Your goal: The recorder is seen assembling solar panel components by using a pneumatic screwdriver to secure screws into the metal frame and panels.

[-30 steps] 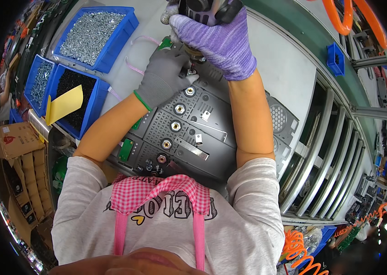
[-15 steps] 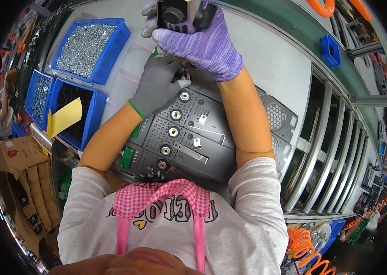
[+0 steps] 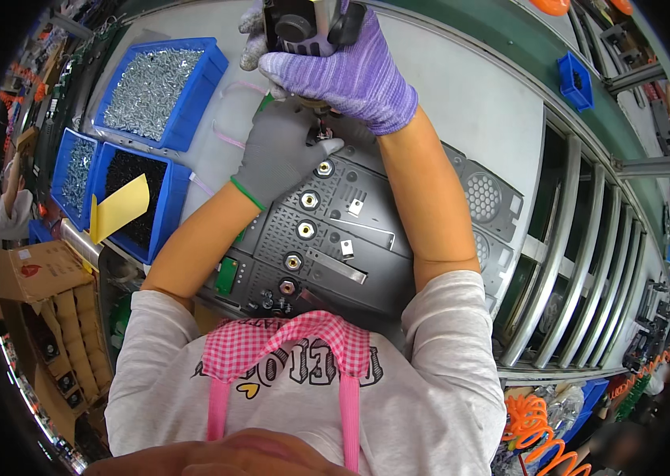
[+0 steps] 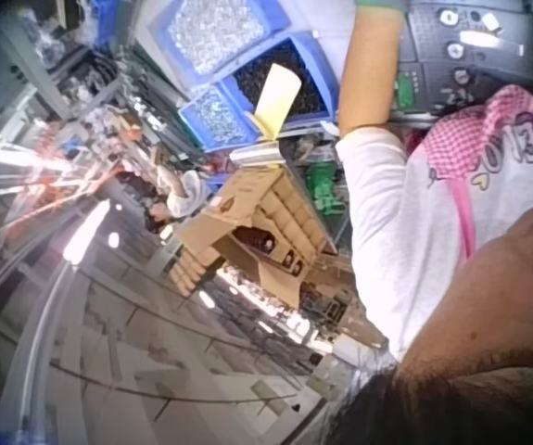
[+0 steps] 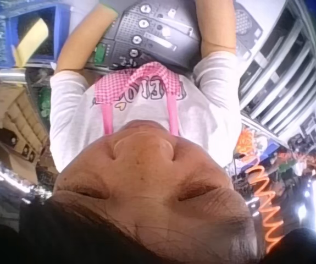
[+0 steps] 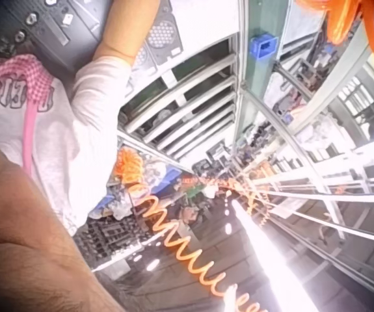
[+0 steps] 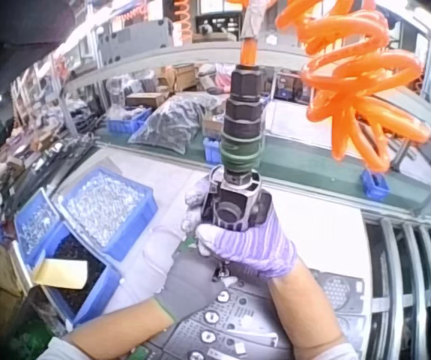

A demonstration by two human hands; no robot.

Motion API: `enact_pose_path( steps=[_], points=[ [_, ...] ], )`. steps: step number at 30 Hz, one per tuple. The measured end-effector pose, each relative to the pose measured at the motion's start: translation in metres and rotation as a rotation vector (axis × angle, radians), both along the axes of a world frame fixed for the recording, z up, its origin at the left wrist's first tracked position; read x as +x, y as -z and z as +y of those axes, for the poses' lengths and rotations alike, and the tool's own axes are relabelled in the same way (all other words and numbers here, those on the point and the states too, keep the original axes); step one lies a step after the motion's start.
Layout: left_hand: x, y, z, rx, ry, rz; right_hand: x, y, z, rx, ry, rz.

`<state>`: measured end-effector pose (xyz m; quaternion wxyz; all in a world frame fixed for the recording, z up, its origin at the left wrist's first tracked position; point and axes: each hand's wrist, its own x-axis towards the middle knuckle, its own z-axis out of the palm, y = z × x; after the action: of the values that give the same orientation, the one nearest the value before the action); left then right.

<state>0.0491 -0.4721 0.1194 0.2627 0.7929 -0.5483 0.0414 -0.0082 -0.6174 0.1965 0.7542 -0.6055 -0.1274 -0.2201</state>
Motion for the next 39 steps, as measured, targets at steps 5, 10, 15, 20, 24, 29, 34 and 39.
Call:
enact_pose_path(
  steps=[5, 10, 15, 20, 24, 29, 34, 39],
  points=[
    [0.000, 0.011, -0.002, -0.016, -0.040, -0.072, -0.003, -0.005, 0.005, -0.012, 0.048, 0.050],
    [0.001, 0.014, -0.003, -0.045, -0.033, -0.059, 0.005, 0.004, -0.001, 0.049, 0.022, -0.006],
    [0.005, 0.019, -0.003, -0.068, -0.017, -0.038, 0.020, 0.004, -0.011, -0.085, -0.143, -0.217],
    [0.006, 0.021, -0.003, -0.064, 0.001, 0.007, -0.003, -0.023, 0.011, 0.328, -0.186, 0.067],
    [-0.002, 0.005, 0.001, -0.049, -0.046, -0.031, -0.003, -0.021, -0.012, 0.174, -0.242, 0.102],
    [-0.003, 0.012, 0.001, 0.094, -0.082, -0.081, 0.000, -0.018, -0.006, 0.243, -0.081, 0.057],
    [0.002, 0.021, -0.001, 0.036, -0.037, -0.084, 0.000, -0.014, -0.006, 0.247, -0.168, 0.045],
    [0.002, 0.022, -0.001, -0.055, -0.018, -0.030, -0.001, -0.013, -0.010, 0.138, -0.220, 0.055]
  ],
)
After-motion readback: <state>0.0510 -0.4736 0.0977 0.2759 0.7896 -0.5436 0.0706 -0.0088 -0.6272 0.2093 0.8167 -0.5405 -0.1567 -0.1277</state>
